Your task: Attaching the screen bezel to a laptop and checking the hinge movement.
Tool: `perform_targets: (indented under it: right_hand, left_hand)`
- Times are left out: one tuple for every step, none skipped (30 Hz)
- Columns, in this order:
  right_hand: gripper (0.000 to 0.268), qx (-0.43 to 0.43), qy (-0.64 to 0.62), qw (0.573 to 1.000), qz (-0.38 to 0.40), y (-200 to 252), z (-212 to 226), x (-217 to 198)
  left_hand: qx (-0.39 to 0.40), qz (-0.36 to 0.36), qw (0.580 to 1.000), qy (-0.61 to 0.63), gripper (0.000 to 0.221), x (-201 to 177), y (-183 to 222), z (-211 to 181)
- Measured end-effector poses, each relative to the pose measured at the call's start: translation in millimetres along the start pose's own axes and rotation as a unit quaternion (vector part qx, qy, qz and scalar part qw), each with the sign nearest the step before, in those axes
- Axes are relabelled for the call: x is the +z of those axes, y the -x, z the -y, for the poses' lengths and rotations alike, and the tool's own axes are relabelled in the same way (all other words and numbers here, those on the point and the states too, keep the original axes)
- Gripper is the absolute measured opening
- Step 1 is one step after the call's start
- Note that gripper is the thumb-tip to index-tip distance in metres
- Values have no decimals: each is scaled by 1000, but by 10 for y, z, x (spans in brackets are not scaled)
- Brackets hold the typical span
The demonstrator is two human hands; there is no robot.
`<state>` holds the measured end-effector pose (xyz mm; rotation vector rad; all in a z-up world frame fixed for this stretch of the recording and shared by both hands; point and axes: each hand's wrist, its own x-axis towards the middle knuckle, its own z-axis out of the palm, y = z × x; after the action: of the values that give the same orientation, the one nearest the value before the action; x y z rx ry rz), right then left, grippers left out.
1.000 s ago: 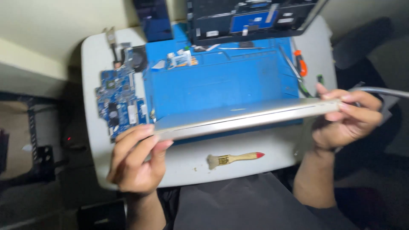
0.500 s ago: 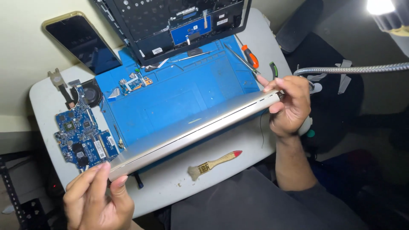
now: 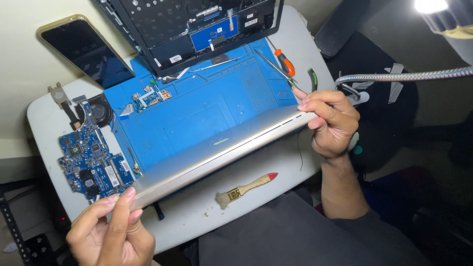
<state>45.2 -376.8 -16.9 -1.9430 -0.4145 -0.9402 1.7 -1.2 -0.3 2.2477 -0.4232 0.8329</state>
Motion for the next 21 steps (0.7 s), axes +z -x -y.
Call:
perform_targets:
  right_hand:
    - [52,0,0,1000,-1,2,-14,4]
    - [52,-2,-9,1000,1,1,-25,8]
    - [52,-7,-18,1000,1,-12,-48,16]
    - [52,-9,-18,1000,0,-21,-62,21]
    - [51,-8,-13,1000,-3,-18,-69,23]
    - [51,-6,-7,1000,-6,-13,-72,25]
    - [51,-7,-10,1000,-6,-21,-75,26]
    - [50,-5,-12,1000,-2,-31,-76,25]
    - [50,-6,-12,1000,-2,-53,-88,21]
    - [50,-10,-12,1000,-4,-78,-83,33]
    - [48,-12,-10,1000,4,-89,-67,29]
    - [47,-13,-8,1000,12,-100,-56,22]
    - [47,-13,-6,1000,10,-105,-55,5]
    - [45,-10,-3,1000,18,-109,-55,-10]
    - [44,-7,0,1000,25,-107,-55,-10]
    - [44,-7,0,1000,23,-63,-66,-2]
    - [36,20,-77,997,18,-32,-85,1]
    - [36,46,-153,987,13,-3,-106,3]
    - [36,45,-150,988,11,-15,-111,24]
    - [32,22,-132,991,1,-27,-120,45]
    - [31,3,-113,994,-10,-19,-117,64]
  left_hand:
    - [0,0,1000,0,18,5,-20,7]
    - [37,-6,998,-48,26,7,-42,12]
    - [76,-13,992,-96,33,18,-73,21]
    - [77,-15,992,-96,33,55,-175,-73]
    - [125,-22,980,-151,37,83,-265,-174]
    - [173,-29,963,-205,41,110,-353,-275]
    - [173,-29,962,-208,41,203,-419,-402]
    - [200,-4,963,-180,31,296,-487,-530]
    - [231,17,961,-149,22,409,-569,-644]
    - [233,13,961,-150,22,435,-662,-703]
    - [246,36,960,-133,16,458,-756,-771]
    - [258,59,957,-116,12,488,-849,-842]
    - [260,59,957,-114,12,532,-901,-880]
    - [278,66,953,-102,11,577,-952,-915]
    - [295,73,948,-90,10,614,-999,-945]
    - [297,73,948,-90,10,669,-1003,-949]
    - [319,77,941,-80,14,731,-1016,-957]
    - [341,81,934,-70,18,796,-1030,-966]
    - [343,79,933,-68,18,824,-1031,-957]
    - [352,71,931,-66,16,858,-1032,-948]
    - [361,66,928,-63,14,885,-1027,-940]
